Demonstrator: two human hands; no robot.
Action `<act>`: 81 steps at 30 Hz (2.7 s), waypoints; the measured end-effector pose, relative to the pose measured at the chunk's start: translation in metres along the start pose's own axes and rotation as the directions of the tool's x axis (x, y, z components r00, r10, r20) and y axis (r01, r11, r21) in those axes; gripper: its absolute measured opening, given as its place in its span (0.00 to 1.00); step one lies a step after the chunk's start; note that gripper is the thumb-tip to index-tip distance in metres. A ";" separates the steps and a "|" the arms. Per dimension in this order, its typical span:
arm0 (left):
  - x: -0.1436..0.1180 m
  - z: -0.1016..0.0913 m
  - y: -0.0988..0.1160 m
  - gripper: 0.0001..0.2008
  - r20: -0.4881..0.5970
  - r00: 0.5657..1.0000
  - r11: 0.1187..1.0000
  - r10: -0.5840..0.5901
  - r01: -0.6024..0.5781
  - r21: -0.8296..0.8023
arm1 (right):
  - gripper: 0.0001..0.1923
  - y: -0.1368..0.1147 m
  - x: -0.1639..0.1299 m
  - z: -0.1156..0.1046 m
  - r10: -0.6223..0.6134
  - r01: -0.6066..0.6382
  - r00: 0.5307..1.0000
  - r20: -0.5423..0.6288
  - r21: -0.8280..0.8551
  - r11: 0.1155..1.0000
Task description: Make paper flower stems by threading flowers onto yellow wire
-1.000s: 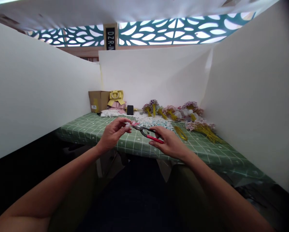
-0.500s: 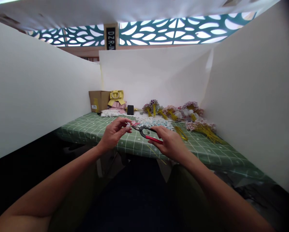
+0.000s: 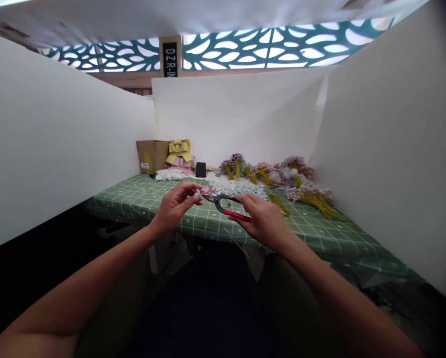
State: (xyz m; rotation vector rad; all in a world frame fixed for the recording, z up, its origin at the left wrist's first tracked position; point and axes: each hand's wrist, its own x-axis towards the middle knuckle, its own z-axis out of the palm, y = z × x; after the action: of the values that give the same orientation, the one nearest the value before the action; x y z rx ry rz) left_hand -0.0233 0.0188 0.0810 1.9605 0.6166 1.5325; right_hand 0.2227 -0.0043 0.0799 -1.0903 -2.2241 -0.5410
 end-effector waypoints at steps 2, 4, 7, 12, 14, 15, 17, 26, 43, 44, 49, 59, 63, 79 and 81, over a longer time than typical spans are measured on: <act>0.000 -0.001 -0.001 0.11 0.002 1.000 1.000 -0.004 0.004 0.001 | 0.20 0.000 0.000 0.000 -0.002 0.002 1.000 0.001 -0.021 1.000; 0.000 -0.001 -0.002 0.11 0.003 1.000 1.000 -0.005 0.005 0.008 | 0.20 0.000 0.000 0.001 -0.003 0.004 1.000 0.001 -0.039 0.999; 0.000 -0.001 -0.002 0.11 0.003 1.000 1.000 -0.004 0.004 0.017 | 0.20 0.000 -0.001 0.001 -0.002 0.002 1.000 -0.002 -0.054 0.999; 0.000 -0.001 -0.004 0.11 -0.002 1.000 1.000 -0.001 0.001 0.012 | 0.20 0.000 0.000 0.002 -0.001 0.001 1.000 -0.007 -0.056 0.998; 0.000 -0.002 -0.005 0.11 -0.001 1.000 1.000 0.001 -0.001 0.009 | 0.20 -0.001 0.000 0.002 0.000 0.000 1.000 -0.011 -0.061 0.998; 0.000 -0.002 -0.006 0.11 0.000 1.000 1.000 0.002 -0.002 0.008 | 0.20 -0.001 0.000 0.002 -0.001 0.000 1.000 -0.014 -0.065 0.998; 0.000 -0.001 -0.006 0.11 -0.002 1.000 1.000 0.001 -0.001 0.010 | 0.19 -0.001 0.000 0.002 -0.003 0.002 1.000 -0.019 -0.071 0.997; 0.000 0.000 -0.006 0.11 -0.011 1.000 1.000 -0.001 0.001 0.004 | 0.19 -0.002 -0.002 0.002 0.012 -0.013 1.000 -0.007 -0.089 0.996; 0.000 0.000 -0.009 0.12 -0.009 1.000 1.000 -0.016 0.016 -0.006 | 0.19 -0.005 -0.003 0.005 0.009 -0.013 0.999 -0.033 -0.117 0.993; 0.000 0.000 -0.009 0.12 -0.010 1.000 1.000 -0.017 0.017 -0.005 | 0.19 -0.005 -0.003 0.006 0.009 -0.012 0.999 -0.032 -0.115 0.993; 0.000 0.000 -0.008 0.12 -0.008 1.000 1.000 -0.020 0.021 0.012 | 0.18 -0.005 -0.003 0.006 0.007 -0.010 0.999 -0.031 -0.094 0.996; 0.001 -0.001 -0.011 0.11 0.022 1.000 1.000 0.012 -0.013 0.027 | 0.20 -0.005 -0.003 0.007 0.038 -0.036 0.999 0.013 -0.094 0.995; 0.001 -0.002 -0.010 0.10 0.029 0.997 0.995 0.070 -0.072 0.066 | 0.20 -0.009 -0.002 0.002 0.097 -0.097 0.994 0.059 0.000 0.995; 0.001 -0.011 -0.025 0.16 0.058 0.998 0.997 -0.004 -0.001 0.078 | 0.21 -0.011 -0.001 0.001 0.152 -0.150 0.984 0.094 -0.022 0.988; 0.002 -0.011 -0.023 0.15 0.070 0.997 0.996 -0.018 0.012 0.088 | 0.22 -0.012 -0.002 0.001 0.135 -0.125 0.986 0.094 -0.104 0.987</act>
State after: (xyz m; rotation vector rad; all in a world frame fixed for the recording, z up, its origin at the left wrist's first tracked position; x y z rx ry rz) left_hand -0.0339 0.0387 0.0689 2.0606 0.6775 1.4427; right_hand 0.2136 -0.0120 0.0767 -1.3308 -2.2121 -0.5548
